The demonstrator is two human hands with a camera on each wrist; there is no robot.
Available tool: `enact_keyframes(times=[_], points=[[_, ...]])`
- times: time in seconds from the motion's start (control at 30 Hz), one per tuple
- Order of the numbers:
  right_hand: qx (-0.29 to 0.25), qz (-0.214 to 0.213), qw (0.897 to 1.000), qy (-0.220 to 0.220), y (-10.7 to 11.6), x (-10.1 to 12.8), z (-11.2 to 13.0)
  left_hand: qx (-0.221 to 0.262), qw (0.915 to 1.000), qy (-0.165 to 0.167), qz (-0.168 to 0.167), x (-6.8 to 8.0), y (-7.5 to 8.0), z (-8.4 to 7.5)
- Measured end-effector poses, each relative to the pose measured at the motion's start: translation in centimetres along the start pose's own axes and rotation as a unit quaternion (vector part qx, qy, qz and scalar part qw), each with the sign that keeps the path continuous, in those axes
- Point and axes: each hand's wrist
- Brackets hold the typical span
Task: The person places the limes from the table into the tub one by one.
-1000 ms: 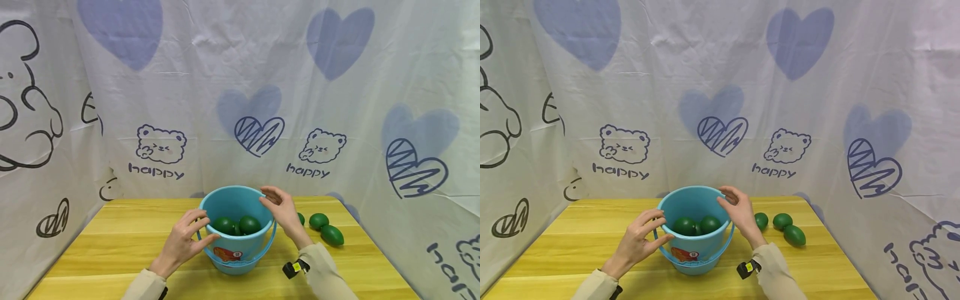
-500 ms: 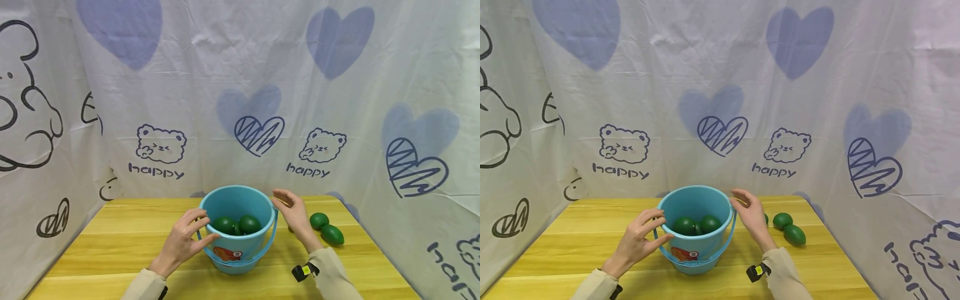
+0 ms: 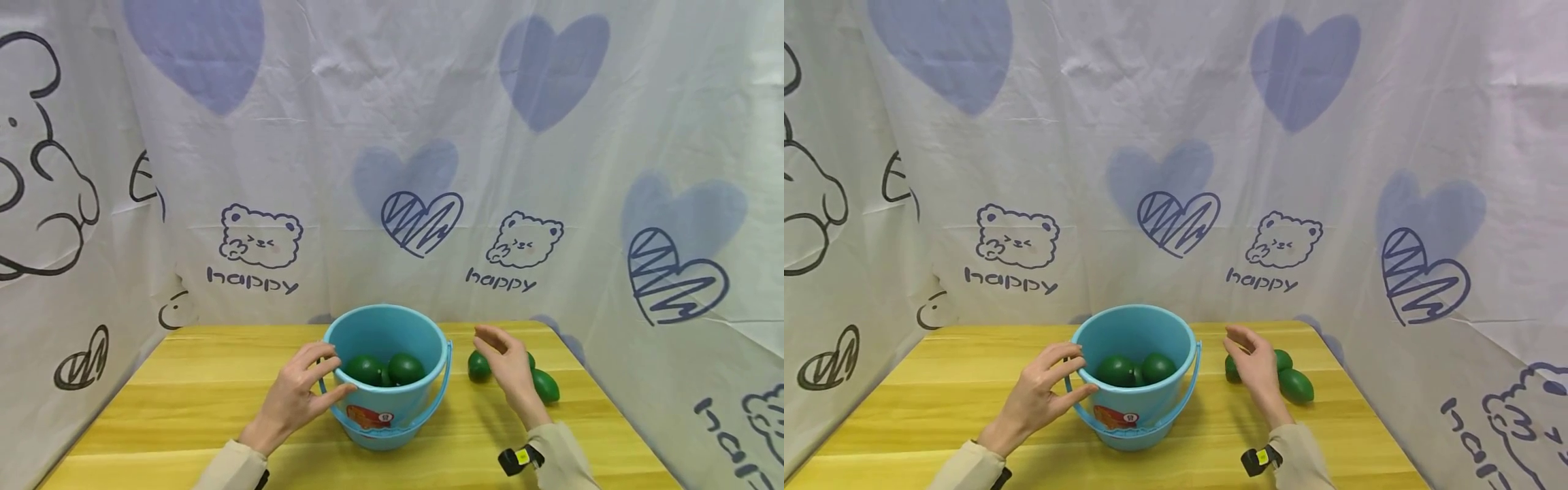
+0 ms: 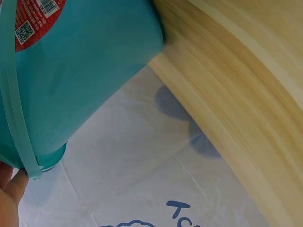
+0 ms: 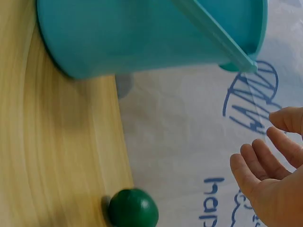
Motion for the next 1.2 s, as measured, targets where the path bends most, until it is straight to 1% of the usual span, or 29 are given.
enact_keyframes(times=[0.13,0.23,0.53,0.67,0.73,0.97,1.2], points=[[-0.001,-0.014,1.0,-0.015,0.9,0.3,-1.1,0.002,1.0,0.005,0.003,0.1,0.0,-0.1],[0.01,-0.027,0.999,-0.023,1.6,0.5,-1.9,-0.002,1.0,0.003,0.001,0.2,0.0,-0.1],[0.095,-0.056,0.993,-0.04,4.0,0.8,-4.1,-0.006,0.9999,0.009,0.008,0.1,0.0,-0.2],[0.113,-0.078,0.989,-0.06,4.9,0.7,-5.1,-0.003,0.9999,0.012,0.009,0.1,0.0,-0.2],[0.121,-0.081,0.987,-0.074,5.4,0.6,-5.4,-0.002,0.9999,0.011,0.008,0.1,0.0,-0.1],[0.162,-0.057,0.978,-0.12,6.8,0.3,-6.6,-0.004,0.9999,0.013,0.008,0.1,0.1,-0.1],[0.174,-0.047,0.972,-0.154,7.5,0.0,-8.2,0.002,0.9999,0.01,0.005,0.1,0.0,-0.1]])
Point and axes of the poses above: each hand's wrist, its own x-axis away from the middle knuckle, its own y-axis out of the back of the hand, z = x × y, and after that the axes turned 4 degrees about y, right-handed
